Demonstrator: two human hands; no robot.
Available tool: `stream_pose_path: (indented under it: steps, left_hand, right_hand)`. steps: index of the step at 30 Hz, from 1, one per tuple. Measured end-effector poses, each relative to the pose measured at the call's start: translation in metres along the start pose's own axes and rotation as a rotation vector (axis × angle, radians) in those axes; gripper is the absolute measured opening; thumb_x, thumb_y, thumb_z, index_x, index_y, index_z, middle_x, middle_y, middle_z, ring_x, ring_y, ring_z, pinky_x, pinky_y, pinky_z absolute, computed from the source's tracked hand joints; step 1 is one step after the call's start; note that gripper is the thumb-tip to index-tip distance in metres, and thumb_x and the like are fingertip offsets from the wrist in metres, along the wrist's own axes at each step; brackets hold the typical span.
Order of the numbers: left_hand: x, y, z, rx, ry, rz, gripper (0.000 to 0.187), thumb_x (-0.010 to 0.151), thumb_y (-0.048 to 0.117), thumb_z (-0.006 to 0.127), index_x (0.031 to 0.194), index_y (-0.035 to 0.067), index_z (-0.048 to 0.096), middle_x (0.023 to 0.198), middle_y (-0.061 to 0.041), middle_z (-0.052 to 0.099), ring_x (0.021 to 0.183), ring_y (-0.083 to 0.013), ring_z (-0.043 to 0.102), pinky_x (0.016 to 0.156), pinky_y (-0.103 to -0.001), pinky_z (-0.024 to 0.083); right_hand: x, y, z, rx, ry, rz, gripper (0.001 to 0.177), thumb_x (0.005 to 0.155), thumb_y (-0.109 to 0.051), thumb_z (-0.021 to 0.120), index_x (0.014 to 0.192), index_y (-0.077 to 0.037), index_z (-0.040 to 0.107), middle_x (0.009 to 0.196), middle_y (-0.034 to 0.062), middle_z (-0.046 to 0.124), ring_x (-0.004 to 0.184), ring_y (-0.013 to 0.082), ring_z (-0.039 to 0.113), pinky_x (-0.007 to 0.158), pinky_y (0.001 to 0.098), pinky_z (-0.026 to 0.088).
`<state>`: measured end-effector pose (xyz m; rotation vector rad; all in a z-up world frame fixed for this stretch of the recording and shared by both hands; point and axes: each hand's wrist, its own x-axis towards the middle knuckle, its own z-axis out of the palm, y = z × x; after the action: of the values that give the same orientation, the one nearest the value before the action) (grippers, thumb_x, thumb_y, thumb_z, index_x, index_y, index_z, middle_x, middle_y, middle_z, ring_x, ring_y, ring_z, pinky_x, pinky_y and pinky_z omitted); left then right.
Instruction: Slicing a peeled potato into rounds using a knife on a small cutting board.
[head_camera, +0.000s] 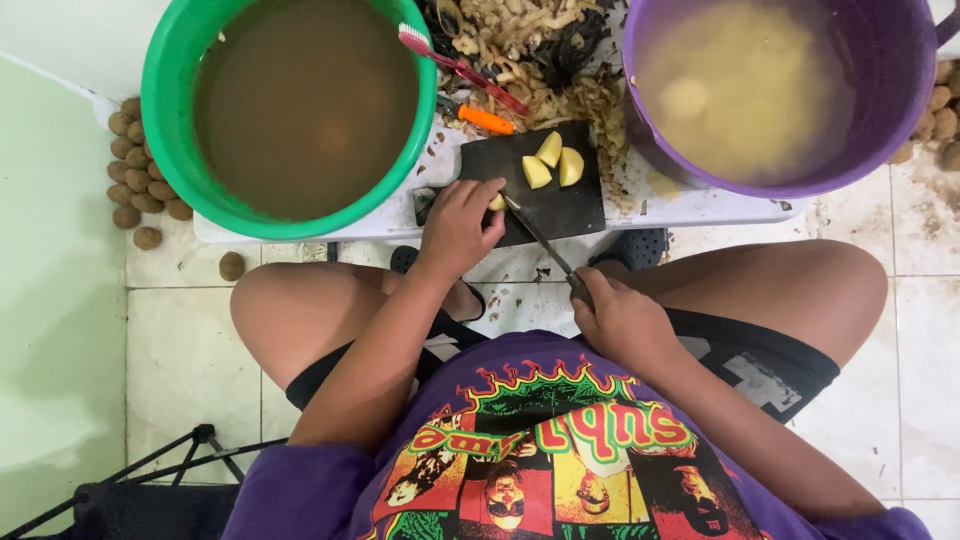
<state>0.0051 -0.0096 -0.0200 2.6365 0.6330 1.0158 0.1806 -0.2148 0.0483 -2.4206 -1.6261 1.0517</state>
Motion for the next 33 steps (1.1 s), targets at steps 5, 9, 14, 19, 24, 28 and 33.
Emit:
stream_pose_path:
  steps: [5,9,14,19,24,28,33]
  left_hand:
    - [0.002,0.007,-0.004,-0.043,0.002,-0.037,0.042,0.082,0.002,0.076,0.123,0.003,0.068,0.100,-0.012,0.062,0.093,-0.0320,0.067,0.081,-0.042,0.058]
    - [0.007,0.012,-0.013,-0.008,-0.045,0.037,0.029,0.086,-0.001,0.071,0.114,0.004,0.075,0.113,-0.016,0.063,0.107,-0.0358,0.065,0.088,-0.043,0.058]
    - [0.020,0.030,-0.037,0.027,-0.032,0.158,0.010,0.089,-0.002,0.073,0.098,0.002,0.075,0.099,-0.012,0.066,0.096,-0.0310,0.068,0.085,-0.041,0.058]
    - [-0.005,0.021,-0.009,-0.157,-0.030,0.019,0.006,0.087,0.005,0.073,0.086,0.010,0.073,0.092,-0.003,0.074,0.093,-0.0242,0.071,0.081,-0.037,0.060]
    - [0.007,0.054,-0.017,-0.615,-0.242,-0.353,0.011,0.081,0.009,0.080,0.089,0.017,0.080,0.089,-0.003,0.080,0.090,-0.0252,0.076,0.085,-0.038,0.060]
    - [0.041,0.085,-0.044,-0.633,-0.463,-0.429,0.016,0.086,0.009,0.072,0.092,0.020,0.082,0.095,-0.005,0.082,0.093,-0.0254,0.077,0.084,-0.039,0.060]
    - [0.081,0.108,-0.068,-0.534,-0.810,-0.349,0.020,0.087,0.015,0.057,0.081,0.011,0.076,0.070,-0.010,0.072,0.068,-0.0301,0.070,0.068,-0.042,0.057]
  right_hand:
    - [-0.005,0.005,0.005,-0.157,0.146,-0.046,0.050,0.099,-0.036,0.055,0.145,-0.017,0.052,0.115,0.0222,0.071,0.105,0.0425,0.073,0.083,0.0504,0.062]
    - [-0.006,0.009,0.007,-0.258,0.236,-0.082,0.047,0.099,-0.034,0.057,0.142,-0.015,0.056,0.114,0.0193,0.069,0.106,0.0416,0.073,0.084,0.0471,0.062]
    - [-0.006,0.014,0.013,-0.284,0.272,-0.086,0.047,0.097,-0.031,0.058,0.141,-0.016,0.056,0.109,0.0168,0.068,0.104,0.0391,0.073,0.083,0.0454,0.061]
    - [0.003,0.030,0.030,-0.266,0.341,-0.115,0.051,0.093,-0.032,0.062,0.140,-0.015,0.056,0.103,0.0146,0.067,0.098,0.0400,0.074,0.077,0.0476,0.062]
    - [0.012,0.037,0.042,-0.246,0.393,-0.144,0.051,0.089,-0.032,0.064,0.137,-0.019,0.059,0.104,0.0121,0.067,0.097,0.0385,0.074,0.079,0.0481,0.062]
    - [0.012,0.035,0.038,-0.225,0.403,-0.177,0.051,0.088,-0.029,0.066,0.137,-0.018,0.058,0.099,0.0109,0.065,0.089,0.0364,0.074,0.071,0.0452,0.061]
    - [0.011,0.035,0.036,-0.183,0.445,-0.240,0.043,0.089,-0.027,0.066,0.130,-0.015,0.061,0.091,0.0090,0.063,0.081,0.0354,0.073,0.061,0.0447,0.060]
